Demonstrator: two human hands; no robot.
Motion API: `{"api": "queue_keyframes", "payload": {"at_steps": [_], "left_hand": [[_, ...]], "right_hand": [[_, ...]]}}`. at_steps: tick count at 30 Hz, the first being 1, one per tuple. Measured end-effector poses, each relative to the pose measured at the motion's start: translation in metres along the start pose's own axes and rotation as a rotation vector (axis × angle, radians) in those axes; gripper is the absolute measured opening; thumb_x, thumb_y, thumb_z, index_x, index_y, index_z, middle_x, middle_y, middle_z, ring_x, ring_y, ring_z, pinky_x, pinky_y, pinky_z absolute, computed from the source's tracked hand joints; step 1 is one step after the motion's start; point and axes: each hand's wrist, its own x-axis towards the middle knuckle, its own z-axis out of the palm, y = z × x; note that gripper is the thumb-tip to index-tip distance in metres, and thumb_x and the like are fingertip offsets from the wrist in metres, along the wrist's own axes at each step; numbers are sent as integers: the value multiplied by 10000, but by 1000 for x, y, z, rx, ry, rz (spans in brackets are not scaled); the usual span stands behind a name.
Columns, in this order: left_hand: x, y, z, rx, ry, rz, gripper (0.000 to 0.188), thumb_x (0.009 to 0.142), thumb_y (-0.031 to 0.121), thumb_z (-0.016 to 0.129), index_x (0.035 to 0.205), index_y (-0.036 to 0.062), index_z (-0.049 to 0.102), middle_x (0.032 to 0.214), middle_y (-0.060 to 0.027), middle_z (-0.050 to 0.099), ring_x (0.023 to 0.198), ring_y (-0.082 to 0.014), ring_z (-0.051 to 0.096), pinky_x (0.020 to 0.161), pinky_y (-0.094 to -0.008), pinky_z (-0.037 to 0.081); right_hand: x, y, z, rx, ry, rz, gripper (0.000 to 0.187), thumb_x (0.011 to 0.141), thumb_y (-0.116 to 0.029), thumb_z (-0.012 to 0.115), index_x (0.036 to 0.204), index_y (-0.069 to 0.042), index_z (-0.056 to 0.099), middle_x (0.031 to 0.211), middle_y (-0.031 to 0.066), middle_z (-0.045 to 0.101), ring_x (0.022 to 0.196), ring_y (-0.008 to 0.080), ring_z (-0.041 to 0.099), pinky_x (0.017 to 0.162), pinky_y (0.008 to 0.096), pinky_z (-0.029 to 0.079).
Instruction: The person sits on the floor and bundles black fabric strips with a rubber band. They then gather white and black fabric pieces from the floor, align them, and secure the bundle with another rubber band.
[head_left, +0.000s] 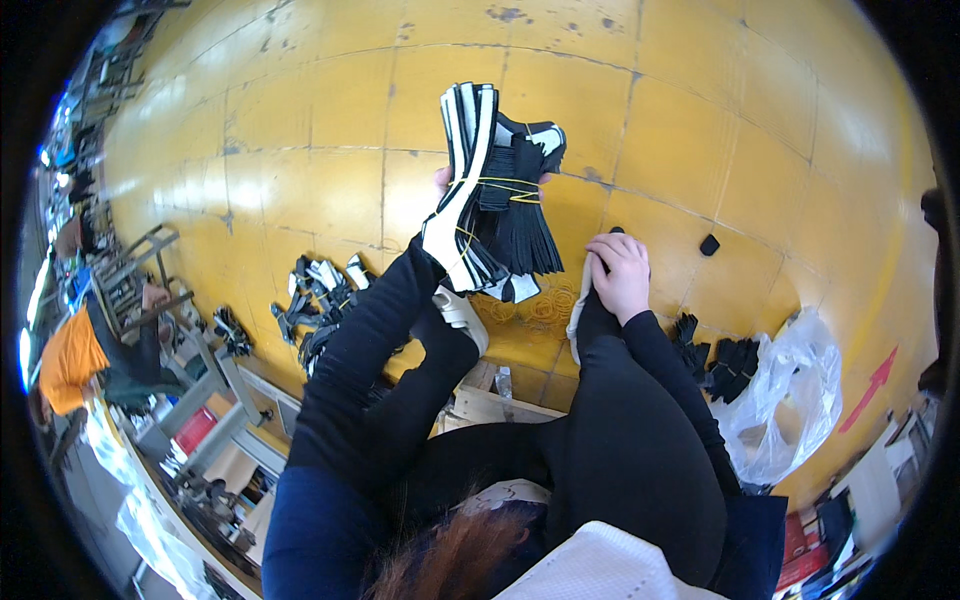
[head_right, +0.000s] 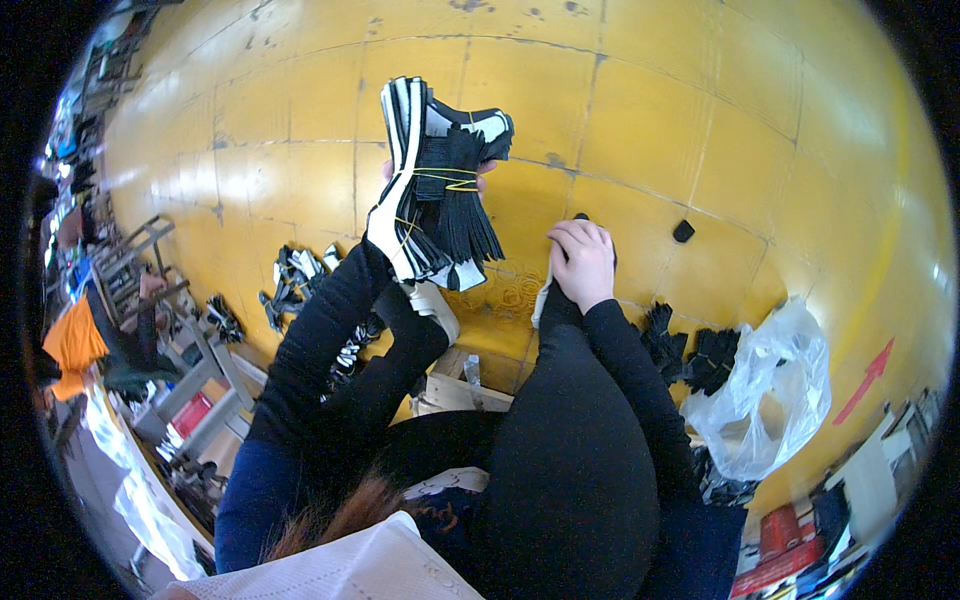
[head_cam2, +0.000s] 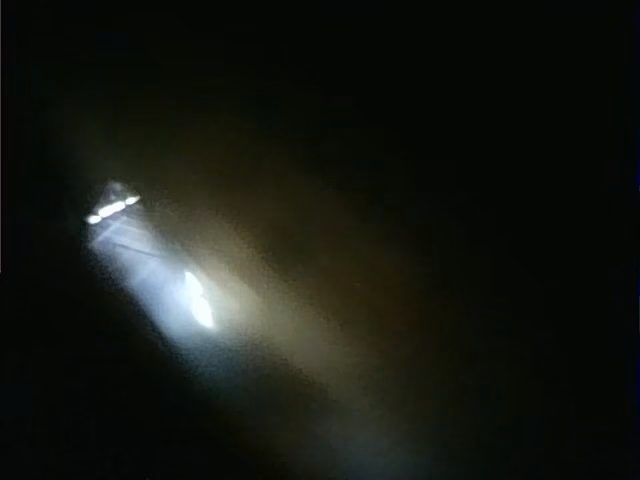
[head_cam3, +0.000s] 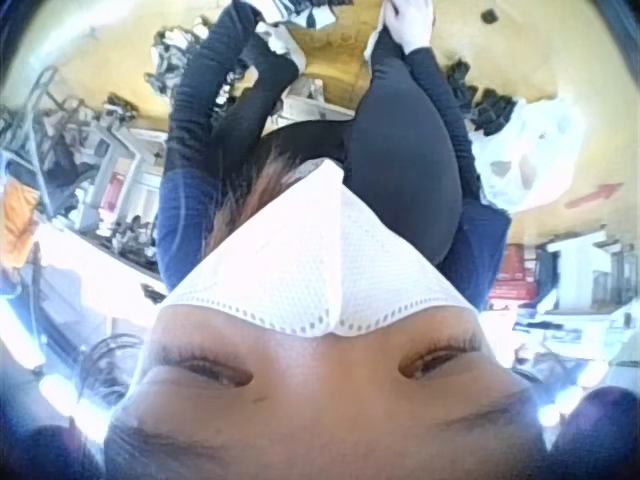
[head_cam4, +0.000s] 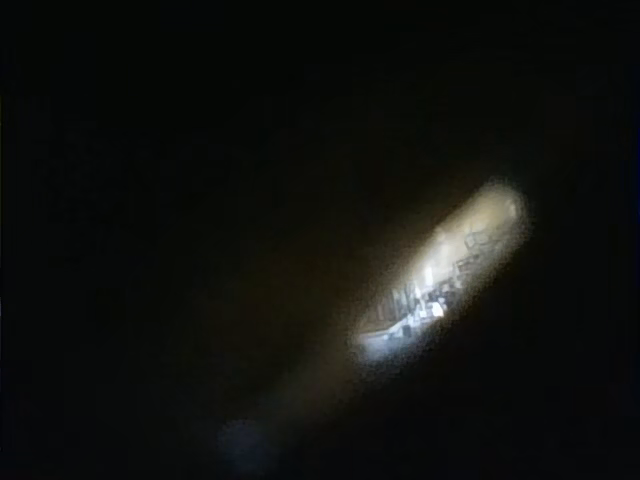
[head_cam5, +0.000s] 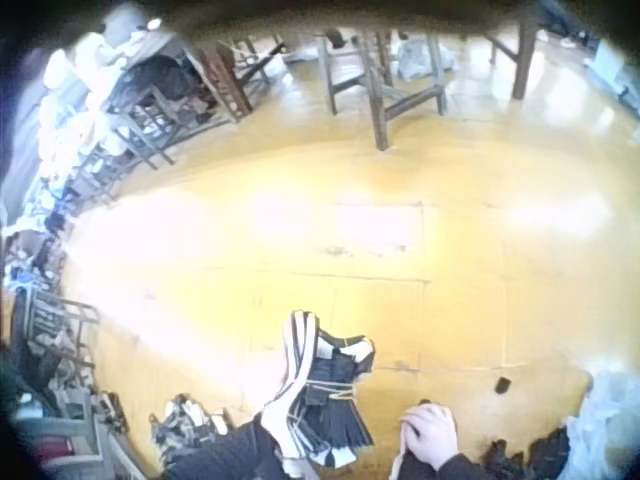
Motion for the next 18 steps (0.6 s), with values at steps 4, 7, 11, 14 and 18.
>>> {"api": "queue_keyframes", "payload": {"at_steps": [4,7,11,14,18], "left_hand": [[-53,30,-21,64,184,27,482,790,424,647,1090,47,657,1008,-110,707,859,-228,679,797,-397,561],[-125,40,-17,242,553,69,467,824,450,622,1081,64,674,1005,-113,711,856,-209,680,798,-369,555],[-207,15,10,274,799,262,438,839,459,609,1065,92,690,996,-69,720,847,-185,677,803,-307,526],[-257,-4,-26,11,710,500,368,852,422,590,1020,113,698,1006,-50,716,871,-210,663,849,-334,503],[-288,-23,-46,-389,608,915,411,834,482,595,992,116,695,924,-55,712,841,-234,655,850,-402,506]], "right_hand": [[1,4,-2,-24,-19,-88,88,784,-112,627,847,-84,682,977,39,677,1012,252,590,917,385,412],[-1,9,7,-54,-2,-122,96,783,-108,623,854,-83,683,992,51,678,1020,265,587,927,386,412],[-2,16,9,-52,-15,-203,98,785,-75,608,850,-70,682,996,92,678,1036,299,579,931,394,417],[-5,25,14,-21,-65,-271,102,796,-34,584,849,-48,670,982,109,670,1005,302,573,906,402,434],[-2,20,2,-96,-105,-231,88,808,-50,582,841,-35,662,947,107,661,966,291,563,901,403,426]]}}
